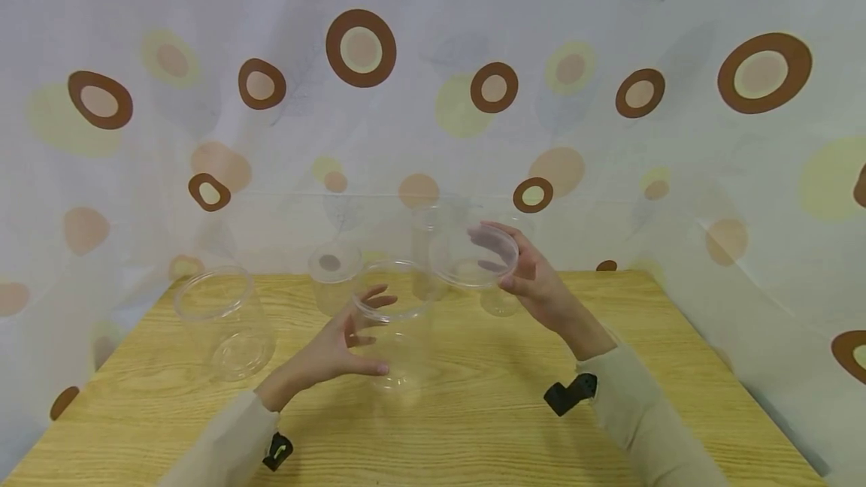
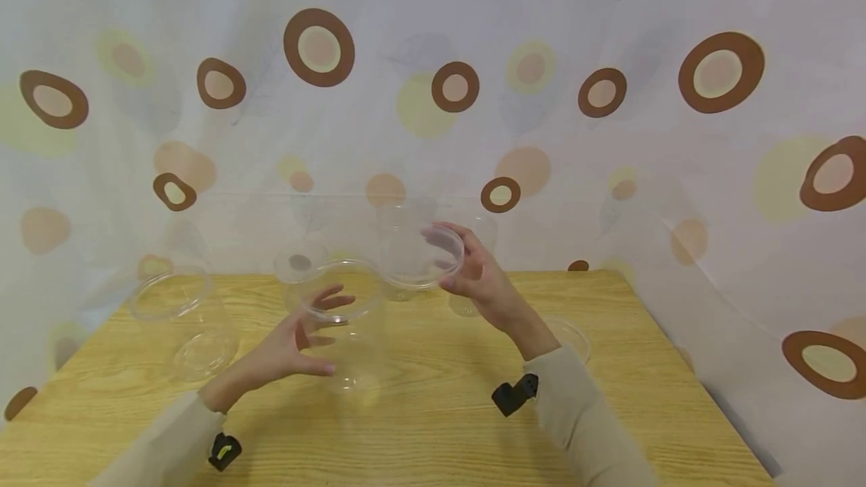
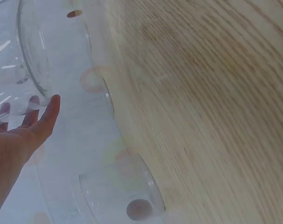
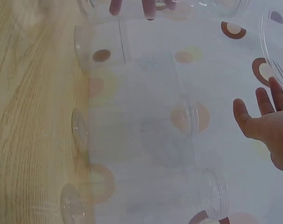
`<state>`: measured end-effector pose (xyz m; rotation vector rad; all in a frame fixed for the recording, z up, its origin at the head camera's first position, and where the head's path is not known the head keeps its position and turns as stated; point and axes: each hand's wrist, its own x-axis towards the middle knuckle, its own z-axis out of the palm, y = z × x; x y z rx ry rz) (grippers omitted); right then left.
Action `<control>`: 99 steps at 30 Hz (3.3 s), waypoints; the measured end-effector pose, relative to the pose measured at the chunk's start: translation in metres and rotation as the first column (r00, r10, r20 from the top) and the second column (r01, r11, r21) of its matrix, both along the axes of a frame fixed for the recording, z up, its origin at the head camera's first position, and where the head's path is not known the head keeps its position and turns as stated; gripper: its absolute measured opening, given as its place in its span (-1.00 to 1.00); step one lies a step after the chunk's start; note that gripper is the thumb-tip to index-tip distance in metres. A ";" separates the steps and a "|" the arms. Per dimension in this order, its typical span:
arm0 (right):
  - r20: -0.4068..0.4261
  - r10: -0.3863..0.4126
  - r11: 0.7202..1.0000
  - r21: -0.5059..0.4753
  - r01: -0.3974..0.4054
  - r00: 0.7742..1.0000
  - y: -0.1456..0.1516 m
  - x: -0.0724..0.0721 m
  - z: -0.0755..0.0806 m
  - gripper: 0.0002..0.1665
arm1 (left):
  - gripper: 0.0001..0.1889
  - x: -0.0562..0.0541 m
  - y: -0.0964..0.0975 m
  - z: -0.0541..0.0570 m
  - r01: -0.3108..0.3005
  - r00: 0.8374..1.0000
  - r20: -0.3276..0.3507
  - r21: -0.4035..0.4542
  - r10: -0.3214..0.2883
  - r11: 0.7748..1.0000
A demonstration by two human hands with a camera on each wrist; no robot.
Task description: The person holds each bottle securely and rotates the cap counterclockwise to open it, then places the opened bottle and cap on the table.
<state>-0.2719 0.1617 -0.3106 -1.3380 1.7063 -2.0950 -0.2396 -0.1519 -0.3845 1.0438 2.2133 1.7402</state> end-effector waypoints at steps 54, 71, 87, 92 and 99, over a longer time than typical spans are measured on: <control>-0.408 -0.234 0.426 0.773 0.470 0.883 0.073 -0.024 -0.080 -0.01 | 0.01 0.036 -0.120 -0.029 -0.334 0.941 -0.114 -0.171 0.318 0.927; -0.473 -0.176 0.298 0.810 0.504 0.863 0.066 -0.024 -0.089 -0.02 | 0.02 0.041 -0.124 -0.030 -0.328 0.945 -0.088 -0.198 0.316 0.924; -0.501 -0.155 0.238 0.817 0.524 0.851 0.066 -0.025 -0.095 -0.06 | 0.03 0.040 -0.135 -0.039 -0.320 0.947 -0.092 -0.199 0.307 0.926; -0.497 -0.152 0.227 0.824 0.520 0.854 0.067 -0.023 -0.095 -0.06 | 0.04 0.038 -0.138 -0.041 -0.291 0.956 -0.088 -0.197 0.279 0.936; -0.513 -0.138 0.220 0.818 0.531 0.847 0.067 -0.022 -0.097 -0.06 | 0.05 0.037 -0.139 -0.042 -0.296 0.954 -0.104 -0.207 0.280 0.933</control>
